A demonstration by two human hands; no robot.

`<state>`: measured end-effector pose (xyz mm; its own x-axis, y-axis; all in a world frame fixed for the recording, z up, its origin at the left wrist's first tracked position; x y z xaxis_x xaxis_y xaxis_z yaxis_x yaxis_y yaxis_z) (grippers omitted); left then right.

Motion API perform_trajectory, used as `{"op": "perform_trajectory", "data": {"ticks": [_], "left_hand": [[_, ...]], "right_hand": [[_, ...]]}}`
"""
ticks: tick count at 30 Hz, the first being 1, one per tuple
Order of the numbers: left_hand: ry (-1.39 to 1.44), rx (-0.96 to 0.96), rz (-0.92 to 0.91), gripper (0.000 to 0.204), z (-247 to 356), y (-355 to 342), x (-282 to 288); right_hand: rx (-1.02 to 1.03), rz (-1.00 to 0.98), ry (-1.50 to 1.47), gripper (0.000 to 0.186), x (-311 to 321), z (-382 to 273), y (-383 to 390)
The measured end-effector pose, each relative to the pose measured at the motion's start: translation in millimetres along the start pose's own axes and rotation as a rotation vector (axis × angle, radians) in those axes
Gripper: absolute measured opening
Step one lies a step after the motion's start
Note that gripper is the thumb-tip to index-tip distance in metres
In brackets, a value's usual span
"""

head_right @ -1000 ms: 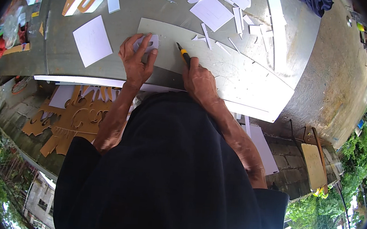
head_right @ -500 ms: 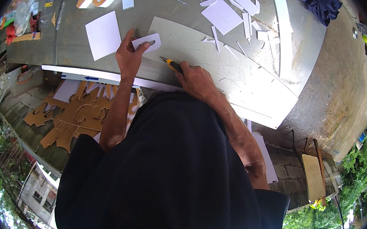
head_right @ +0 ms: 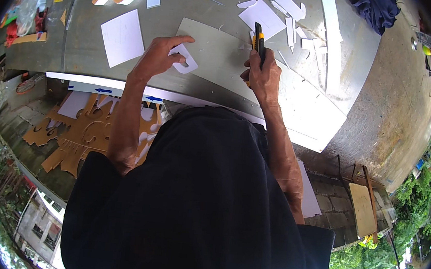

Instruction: Cutting out and assembling letters for a sign from foam board.

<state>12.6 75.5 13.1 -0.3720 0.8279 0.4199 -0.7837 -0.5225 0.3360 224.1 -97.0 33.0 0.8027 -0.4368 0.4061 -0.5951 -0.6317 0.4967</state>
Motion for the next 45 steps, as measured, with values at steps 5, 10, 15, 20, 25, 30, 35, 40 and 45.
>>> {"op": "perform_trajectory", "data": {"ticks": [5,10,15,20,25,30,35,40,45], "left_hand": [[-0.295,-0.230,0.145,0.060,30,-16,-9],[-0.276,-0.223,0.383,0.067,33,9,-17],[-0.446,-0.179,0.469,0.087,26,27,-35],[-0.365,-0.198,0.555,0.091,6,35,-8],[-0.341,-0.199,0.561,0.086,1,43,-2],[-0.310,-0.153,0.510,0.073,7,32,-15],[-0.311,-0.138,0.487,0.074,14,17,-23],[-0.317,-0.228,0.389,0.076,27,7,-35],[-0.313,-0.281,0.332,0.073,29,6,-40]], "right_hand": [[0.096,-0.187,0.017,0.032,-21,3,14],[0.184,-0.209,0.248,0.028,-34,16,22],[0.324,-0.237,0.365,0.026,-46,9,25],[0.406,-0.342,0.480,0.029,-64,-3,31],[0.399,-0.372,0.491,0.024,-70,-6,32],[0.327,-0.262,0.349,0.026,-55,-5,25],[0.297,-0.144,0.275,0.025,-38,-2,20],[0.285,-0.130,0.257,0.025,-34,4,17],[0.372,-0.143,0.414,0.025,-45,3,21]]}}
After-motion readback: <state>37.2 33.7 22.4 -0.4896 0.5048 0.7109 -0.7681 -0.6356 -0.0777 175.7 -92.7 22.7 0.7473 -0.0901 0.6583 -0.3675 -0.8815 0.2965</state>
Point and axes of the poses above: each hand's wrist, its own y-axis away from the middle knuckle, its own x-axis out of the back of the hand, z = x × y, the point moved 7 cm from there along -y, towards the middle knuckle, and after that the axes turned 3 degrees about y, right-handed, at the moved point
